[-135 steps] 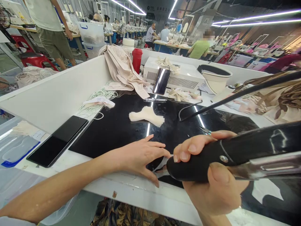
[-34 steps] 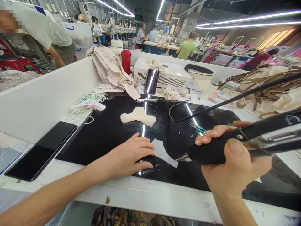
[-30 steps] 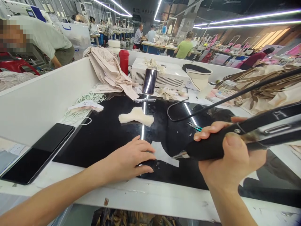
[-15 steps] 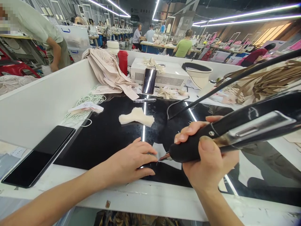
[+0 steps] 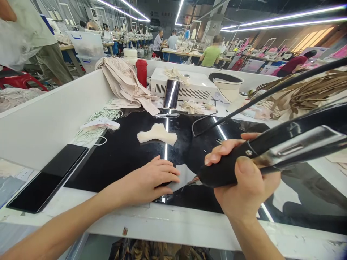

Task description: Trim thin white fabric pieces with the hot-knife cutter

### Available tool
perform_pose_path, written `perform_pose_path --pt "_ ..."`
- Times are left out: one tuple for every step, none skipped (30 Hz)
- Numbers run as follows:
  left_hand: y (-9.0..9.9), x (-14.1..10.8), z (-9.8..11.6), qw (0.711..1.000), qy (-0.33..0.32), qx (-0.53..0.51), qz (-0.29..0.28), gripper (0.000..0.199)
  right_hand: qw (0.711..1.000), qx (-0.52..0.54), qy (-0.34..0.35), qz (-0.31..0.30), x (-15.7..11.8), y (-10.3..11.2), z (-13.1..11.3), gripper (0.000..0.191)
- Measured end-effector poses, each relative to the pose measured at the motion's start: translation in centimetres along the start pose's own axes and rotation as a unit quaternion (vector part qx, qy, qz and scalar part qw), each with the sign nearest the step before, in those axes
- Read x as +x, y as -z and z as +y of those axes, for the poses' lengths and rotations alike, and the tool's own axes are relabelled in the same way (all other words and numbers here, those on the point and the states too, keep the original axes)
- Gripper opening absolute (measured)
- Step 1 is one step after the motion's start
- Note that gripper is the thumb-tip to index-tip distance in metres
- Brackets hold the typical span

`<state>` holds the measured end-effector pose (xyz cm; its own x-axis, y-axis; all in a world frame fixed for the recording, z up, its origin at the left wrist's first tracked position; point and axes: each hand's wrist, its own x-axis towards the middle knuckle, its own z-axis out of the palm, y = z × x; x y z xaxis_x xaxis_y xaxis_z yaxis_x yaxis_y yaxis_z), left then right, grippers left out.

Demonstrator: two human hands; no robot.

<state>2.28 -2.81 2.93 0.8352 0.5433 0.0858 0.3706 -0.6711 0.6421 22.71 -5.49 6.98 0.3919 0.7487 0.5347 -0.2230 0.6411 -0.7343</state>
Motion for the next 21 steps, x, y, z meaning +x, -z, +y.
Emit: perform_pose_path --pt "0.1 0.0 0.1 1.000 0.000 -0.001 -0.001 0.030 1.000 0.007 -0.003 -0.002 -0.2 -0.1 -0.1 0.038" --pt "0.1 0.0 0.1 1.000 -0.002 -0.001 0.001 0.031 1.000 0.012 -0.005 -0.005 -0.4 -0.2 -0.1 0.039" --pt "0.1 0.0 0.1 1.000 -0.006 0.000 0.004 0.032 1.000 0.016 -0.009 -0.010 -0.5 -0.3 -0.1 0.039" --pt "0.1 0.0 0.1 1.000 -0.010 0.000 0.007 0.032 1.000 0.019 -0.013 -0.016 -0.7 -0.4 -0.1 0.038" --pt "0.0 0.0 0.1 1.000 -0.014 0.000 0.009 0.032 0.999 0.021 -0.017 -0.022 -0.9 -0.5 0.0 0.038" --pt "0.0 0.0 0.0 1.000 -0.016 0.000 0.012 0.032 0.999 0.022 -0.021 -0.028 -1.0 -0.6 0.1 0.038" --pt "-0.1 0.0 0.0 1.000 -0.017 0.000 0.013 0.032 0.999 0.023 -0.024 -0.034 -1.2 -0.6 0.1 0.037" --pt "-0.1 0.0 0.0 1.000 -0.015 -0.002 0.013 0.032 0.999 0.022 -0.026 -0.037 -1.3 -0.6 0.2 0.037" --pt "-0.1 0.0 0.0 1.000 -0.013 -0.003 0.011 0.033 0.999 0.020 -0.027 -0.039 -1.3 -0.7 0.2 0.036" --pt "-0.1 0.0 0.0 1.000 -0.011 -0.004 0.009 0.034 0.999 0.017 -0.026 -0.039 -1.4 -0.7 0.2 0.034" --pt "-0.1 0.0 0.0 1.000 -0.010 -0.006 0.006 0.034 0.999 0.012 -0.027 -0.039 -1.4 -0.7 0.2 0.033" --pt "-0.1 0.0 0.0 1.000 -0.010 -0.008 0.003 0.034 0.999 0.005 -0.029 -0.038 -1.4 -0.8 0.1 0.032" --pt "-0.1 0.0 0.0 1.000 -0.010 -0.008 0.001 0.033 0.999 -0.001 -0.032 -0.036 -1.5 -0.8 0.1 0.031" --pt "0.0 0.1 0.0 1.000 -0.012 -0.009 0.001 0.033 0.999 -0.004 -0.035 -0.035 -1.5 -0.9 0.0 0.031" --pt "0.0 0.1 0.0 1.000 -0.013 -0.009 0.000 0.034 0.999 -0.004 -0.038 -0.033 -1.6 -0.9 -0.1 0.032" --pt "0.0 0.1 0.0 1.000 -0.013 -0.008 0.000 0.034 0.999 -0.001 -0.038 -0.031 -1.6 -1.0 -0.1 0.034" --pt "0.0 0.1 0.0 1.000 -0.013 -0.007 0.000 0.035 0.999 0.004 -0.037 -0.029 -1.7 -1.1 -0.2 0.035" --pt "0.1 0.2 0.0 1.000 -0.014 -0.006 0.000 0.035 0.999 0.010 -0.035 -0.030 -1.8 -1.2 -0.2 0.037" --pt "0.1 0.2 0.1 1.000 -0.015 -0.006 -0.002 0.034 0.999 0.016 -0.034 -0.032 -1.9 -1.3 -0.1 0.038" --pt "0.1 0.3 0.2 1.000 -0.016 -0.006 -0.003 0.034 0.999 0.023 -0.034 -0.035 -2.0 -1.5 -0.1 0.038" --pt "0.2 0.3 0.2 1.000 -0.017 -0.007 -0.005 0.033 0.998 0.027 -0.035 -0.040 -2.1 -1.6 0.0 0.038"
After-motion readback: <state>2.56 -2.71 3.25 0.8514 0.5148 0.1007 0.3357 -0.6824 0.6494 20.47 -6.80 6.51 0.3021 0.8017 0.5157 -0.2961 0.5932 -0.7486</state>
